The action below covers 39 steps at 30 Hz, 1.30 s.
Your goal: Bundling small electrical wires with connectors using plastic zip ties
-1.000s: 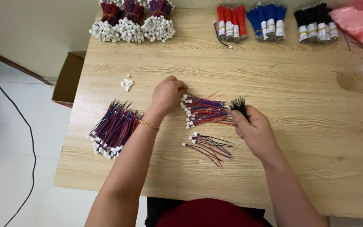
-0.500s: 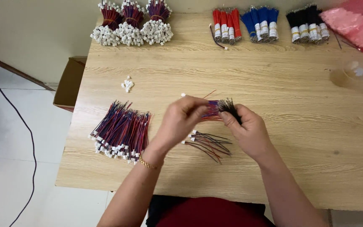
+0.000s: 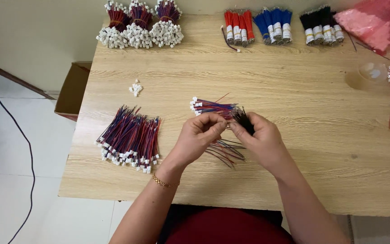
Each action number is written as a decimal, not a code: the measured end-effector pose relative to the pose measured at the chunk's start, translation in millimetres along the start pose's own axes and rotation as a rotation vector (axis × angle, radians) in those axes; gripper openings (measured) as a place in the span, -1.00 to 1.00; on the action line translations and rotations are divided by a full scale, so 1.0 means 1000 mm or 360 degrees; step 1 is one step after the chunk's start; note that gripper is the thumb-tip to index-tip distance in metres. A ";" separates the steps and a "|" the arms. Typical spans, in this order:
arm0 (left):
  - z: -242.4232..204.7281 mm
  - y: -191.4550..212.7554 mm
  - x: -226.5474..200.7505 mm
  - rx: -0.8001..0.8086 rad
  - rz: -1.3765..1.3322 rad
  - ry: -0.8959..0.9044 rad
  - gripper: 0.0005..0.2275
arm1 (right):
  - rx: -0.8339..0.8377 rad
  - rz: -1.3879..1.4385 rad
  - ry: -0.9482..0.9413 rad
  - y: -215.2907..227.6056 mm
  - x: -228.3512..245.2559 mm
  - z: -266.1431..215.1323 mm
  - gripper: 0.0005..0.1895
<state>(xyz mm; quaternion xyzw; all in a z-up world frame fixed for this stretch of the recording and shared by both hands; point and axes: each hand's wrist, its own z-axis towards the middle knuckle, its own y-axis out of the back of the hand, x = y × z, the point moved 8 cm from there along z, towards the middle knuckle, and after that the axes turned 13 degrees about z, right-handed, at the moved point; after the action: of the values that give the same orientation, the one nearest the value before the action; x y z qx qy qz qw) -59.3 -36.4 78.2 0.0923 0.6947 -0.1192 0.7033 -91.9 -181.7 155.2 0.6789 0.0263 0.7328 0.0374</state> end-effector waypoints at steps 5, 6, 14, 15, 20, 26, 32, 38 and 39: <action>-0.002 0.001 -0.007 -0.0005 -0.0036 -0.0004 -0.87 | -0.0025 0.0128 0.0014 0.000 0.002 0.000 -0.94; -0.003 0.003 -0.006 -0.0010 -0.0075 0.0052 -0.85 | -0.0031 -0.0072 0.0046 0.002 0.001 0.000 -0.90; -0.004 0.001 0.013 0.0039 -0.0213 0.0140 -0.80 | -0.0047 -0.0430 0.0174 0.001 0.011 -0.001 -0.86; -0.004 -0.001 0.010 0.0049 -0.0267 0.0140 -0.80 | -0.0040 -0.0445 0.0206 0.000 0.015 -0.002 -0.88; -0.005 -0.001 0.013 0.0075 -0.0369 0.0135 -0.80 | 0.0020 -0.0398 0.0216 -0.004 0.017 -0.004 -0.89; -0.007 0.000 0.014 0.0086 -0.0336 0.0134 -0.81 | 0.0041 -0.0377 0.0202 -0.004 0.010 -0.004 -0.87; -0.004 0.000 0.021 0.0064 -0.0032 0.0053 -0.83 | 0.0078 -0.0543 0.0209 -0.009 0.002 -0.002 -0.81; -0.012 0.006 0.050 -0.0029 -0.0031 0.0145 -0.85 | 0.0150 -0.0436 0.0064 -0.019 -0.009 0.000 -0.84; -0.013 0.009 0.057 -0.0046 -0.0032 0.0155 -0.85 | 0.0170 -0.0444 0.0040 -0.021 -0.009 -0.001 -0.83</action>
<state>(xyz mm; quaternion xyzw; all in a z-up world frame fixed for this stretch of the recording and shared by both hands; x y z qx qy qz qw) -69.2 -26.6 20.4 0.0807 0.7306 -0.1116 0.6688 -92.2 -161.2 144.2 0.6604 0.1598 0.7266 0.1024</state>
